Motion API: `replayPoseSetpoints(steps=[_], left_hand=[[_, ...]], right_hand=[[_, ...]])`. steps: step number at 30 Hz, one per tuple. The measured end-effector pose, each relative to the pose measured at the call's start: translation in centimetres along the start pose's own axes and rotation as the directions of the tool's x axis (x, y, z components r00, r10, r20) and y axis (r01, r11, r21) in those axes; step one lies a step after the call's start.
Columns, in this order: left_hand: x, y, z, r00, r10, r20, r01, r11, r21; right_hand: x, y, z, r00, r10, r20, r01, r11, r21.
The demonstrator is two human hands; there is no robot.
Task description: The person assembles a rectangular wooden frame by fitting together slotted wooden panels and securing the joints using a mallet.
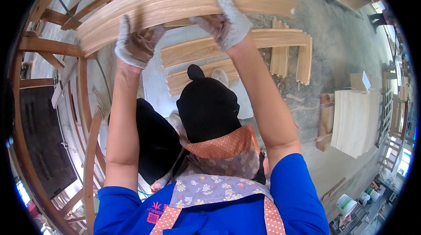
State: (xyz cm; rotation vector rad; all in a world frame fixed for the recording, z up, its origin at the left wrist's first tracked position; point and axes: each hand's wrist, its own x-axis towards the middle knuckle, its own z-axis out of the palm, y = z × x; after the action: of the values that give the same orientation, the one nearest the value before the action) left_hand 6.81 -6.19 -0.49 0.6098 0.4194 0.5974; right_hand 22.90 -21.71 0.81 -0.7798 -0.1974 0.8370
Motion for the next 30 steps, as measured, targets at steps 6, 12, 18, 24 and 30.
replayPoseSetpoints(steps=[6, 12, 18, 24, 30], left_hand=[[1.1, 3.1, -3.3, 0.955, 0.259, -0.145, -0.211, 0.936, 0.283], [1.5, 4.6, -11.6, 0.762, 0.602, -0.238, -0.139, 0.511, 0.848], [0.7, 4.4, -19.1, 0.705, 0.64, -0.305, 0.102, 0.335, 0.937], [1.1, 4.3, -17.2, 0.716, 0.538, -0.445, 0.052, 0.594, 0.803], [1.2, 4.3, -15.6, 0.714, 0.52, -0.469, 0.117, 0.572, 0.812]], right_hand=[[-0.3, 2.7, -4.8, 0.879, 0.477, 0.019, -0.449, 0.84, -0.305], [-6.0, 4.2, -20.4, 0.769, 0.464, -0.44, -0.639, 0.596, -0.487], [-21.1, 8.6, -34.2, 0.474, 0.535, -0.699, -0.829, 0.539, -0.15], [-34.7, 12.3, -39.7, 0.298, 0.389, -0.872, -0.918, 0.367, -0.15], [-38.0, 13.8, -37.1, 0.284, -0.003, -0.959, -0.905, -0.33, -0.267]])
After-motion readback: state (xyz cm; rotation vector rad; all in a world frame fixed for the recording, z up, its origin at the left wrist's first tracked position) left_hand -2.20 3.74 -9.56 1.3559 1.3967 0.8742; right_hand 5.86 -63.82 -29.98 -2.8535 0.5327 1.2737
